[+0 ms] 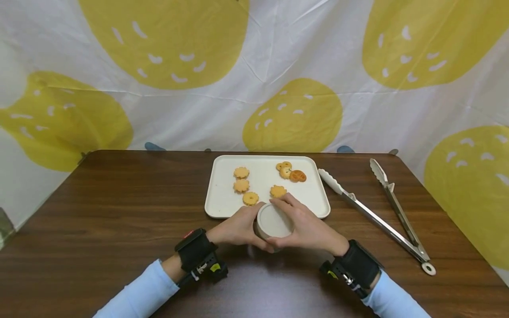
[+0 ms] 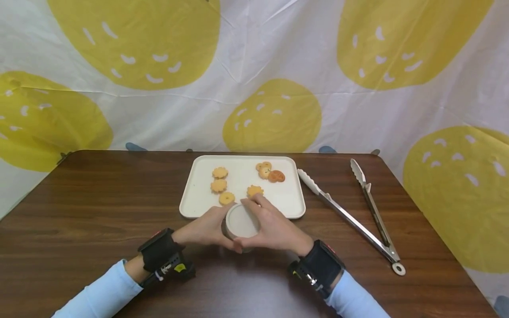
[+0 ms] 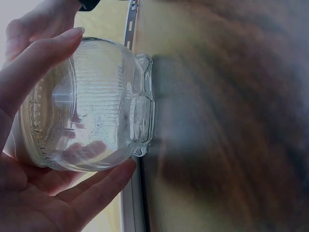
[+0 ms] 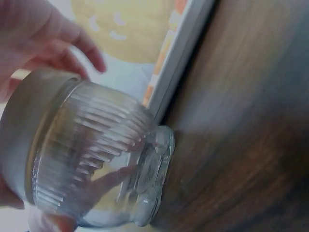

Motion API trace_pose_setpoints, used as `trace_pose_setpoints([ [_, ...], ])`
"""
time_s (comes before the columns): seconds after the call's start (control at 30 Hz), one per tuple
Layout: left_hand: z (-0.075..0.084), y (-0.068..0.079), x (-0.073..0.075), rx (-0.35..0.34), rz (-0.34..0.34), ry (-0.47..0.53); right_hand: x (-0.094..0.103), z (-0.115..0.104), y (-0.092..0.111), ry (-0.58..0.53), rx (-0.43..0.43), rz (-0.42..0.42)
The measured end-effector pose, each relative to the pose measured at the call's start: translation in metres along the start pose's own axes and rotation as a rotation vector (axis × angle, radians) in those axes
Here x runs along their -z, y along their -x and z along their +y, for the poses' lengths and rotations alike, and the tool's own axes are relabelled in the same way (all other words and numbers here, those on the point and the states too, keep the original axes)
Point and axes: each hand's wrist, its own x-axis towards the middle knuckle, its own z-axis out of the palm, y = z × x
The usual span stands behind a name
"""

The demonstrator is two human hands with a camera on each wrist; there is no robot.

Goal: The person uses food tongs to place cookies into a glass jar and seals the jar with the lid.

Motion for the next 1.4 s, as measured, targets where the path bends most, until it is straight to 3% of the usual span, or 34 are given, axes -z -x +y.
trace_pose_setpoints([
  [0.17,-0.001,0.0,-0.001,-0.016,0.01,-0.008,-0.004,-0.016,0.003,0.142,-0.083,0.078],
  [0.37,-0.001,0.0,-0.002,-0.015,0.009,0.001,-0.008,-0.027,0.005,0.265,-0.087,0.165],
  [0.67,0.001,0.0,-0.004,-0.008,0.006,-0.017,-0.005,-0.017,0.004,0.12,-0.033,0.124],
  [0.97,0.003,-0.001,-0.005,-0.005,0.011,-0.033,0.004,-0.003,0.003,-0.033,-0.003,-0.018],
  [1.07,0.002,-0.001,-0.005,-0.017,0.017,-0.023,0.001,-0.009,0.004,0.013,-0.043,0.006],
  [1.2,0.001,-0.001,-0.004,-0.041,0.02,-0.006,-0.006,-0.023,0.008,0.174,-0.098,0.117],
  [1.3,0.002,-0.001,-0.004,-0.039,0.025,-0.012,-0.01,-0.029,0.01,0.267,-0.103,0.185],
  [1.4,0.003,-0.001,-0.004,-0.021,0.023,-0.015,-0.012,-0.029,0.01,0.287,-0.097,0.196],
])
